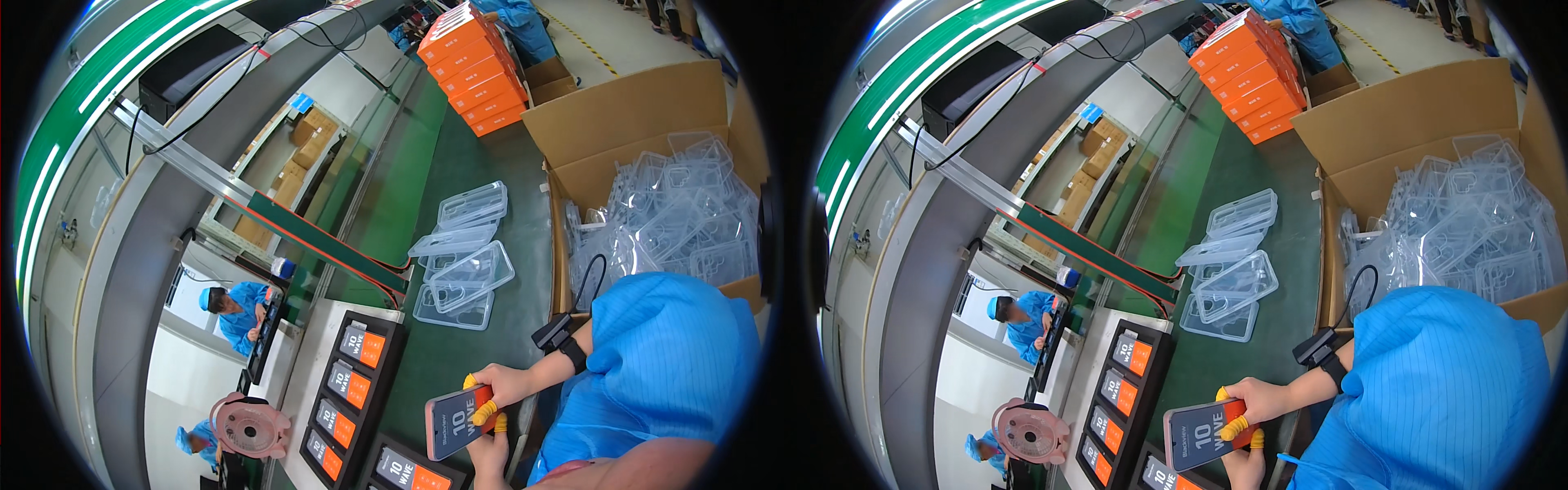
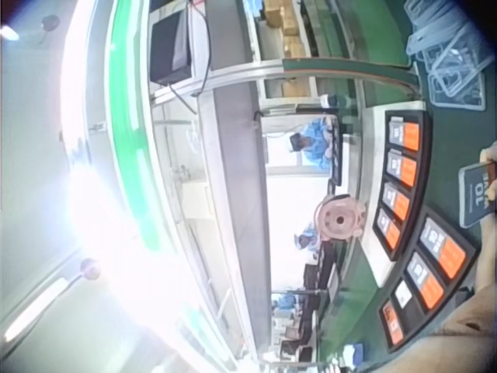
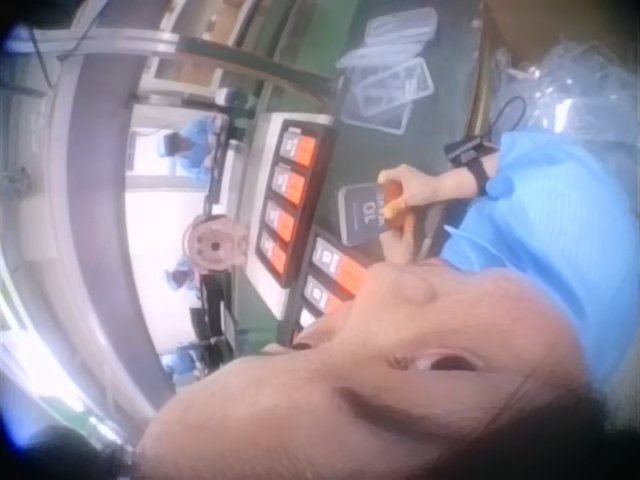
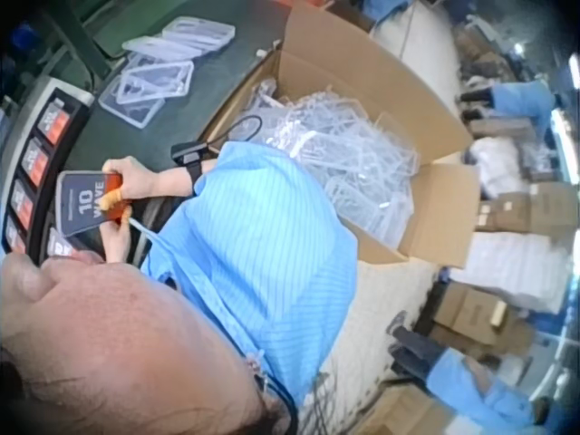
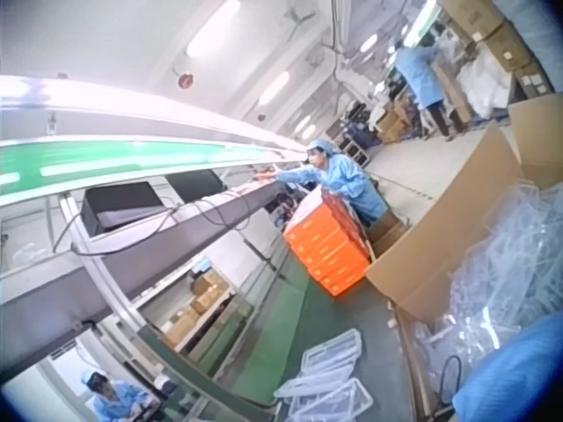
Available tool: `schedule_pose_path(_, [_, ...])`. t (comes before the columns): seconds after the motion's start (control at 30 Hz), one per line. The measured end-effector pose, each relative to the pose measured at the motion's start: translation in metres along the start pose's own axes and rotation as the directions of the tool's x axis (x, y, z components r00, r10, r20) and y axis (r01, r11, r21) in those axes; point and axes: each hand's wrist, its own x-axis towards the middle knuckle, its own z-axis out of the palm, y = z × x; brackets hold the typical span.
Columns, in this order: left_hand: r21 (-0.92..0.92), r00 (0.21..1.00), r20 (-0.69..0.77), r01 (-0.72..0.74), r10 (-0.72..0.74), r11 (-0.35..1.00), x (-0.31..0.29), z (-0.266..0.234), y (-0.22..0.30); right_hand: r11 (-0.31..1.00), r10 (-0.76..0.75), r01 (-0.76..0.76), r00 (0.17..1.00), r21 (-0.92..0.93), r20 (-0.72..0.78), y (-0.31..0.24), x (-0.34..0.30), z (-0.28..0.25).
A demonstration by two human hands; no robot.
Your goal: Placing clear phone cases onto test jigs and inserting smartphones into cases for inspection or assembly.
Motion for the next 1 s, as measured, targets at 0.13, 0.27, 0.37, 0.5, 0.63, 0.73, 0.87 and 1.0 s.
schedule_pose_path(0.13, [0.257, 0.989, -0.146, 0.067, -0.030, 0.964, -0.002, 0.003, 0.002, 0.995, 0.058, -0.056, 0.998, 0.078, -0.020, 0.000, 0.000, 0.001])
schedule_pose_path(0.27, [0.504, 0.971, -0.201, -0.010, 0.129, 0.863, -0.004, 0.010, -0.008, 0.989, 0.133, -0.128, 0.988, 0.071, -0.078, 0.003, 0.001, 0.004])
schedule_pose_path(0.37, [0.428, 0.959, -0.269, 0.036, 0.089, 0.903, 0.000, 0.013, 0.008, 0.994, 0.074, -0.063, 0.990, 0.092, -0.118, 0.002, 0.000, 0.003])
schedule_pose_path(0.5, [0.362, 0.957, -0.287, 0.061, 0.050, 0.930, 0.004, 0.016, 0.004, 0.978, 0.191, -0.178, 0.975, 0.110, -0.115, -0.006, 0.001, -0.001])
schedule_pose_path(0.63, [0.041, 0.978, -0.204, 0.043, -0.034, 0.998, 0.005, 0.005, 0.016, 0.978, 0.200, -0.189, 0.968, 0.086, -0.151, -0.004, 0.000, 0.001])
schedule_pose_path(0.73, [-0.011, 0.982, -0.191, 0.007, -0.009, 1.000, 0.006, 0.007, 0.011, 0.975, 0.201, -0.183, 0.968, 0.125, -0.150, -0.005, 0.002, 0.000])
schedule_pose_path(0.87, [0.130, 0.964, -0.259, 0.095, -0.058, 0.987, 0.004, 0.009, 0.011, 0.959, 0.221, -0.191, 0.967, 0.210, -0.128, -0.004, 0.001, 0.006])
schedule_pose_path(1.0, [0.161, 0.951, -0.305, 0.101, -0.048, 0.982, 0.007, 0.012, 0.018, 0.949, 0.291, -0.273, 0.951, 0.156, -0.106, -0.002, 0.004, 0.003])
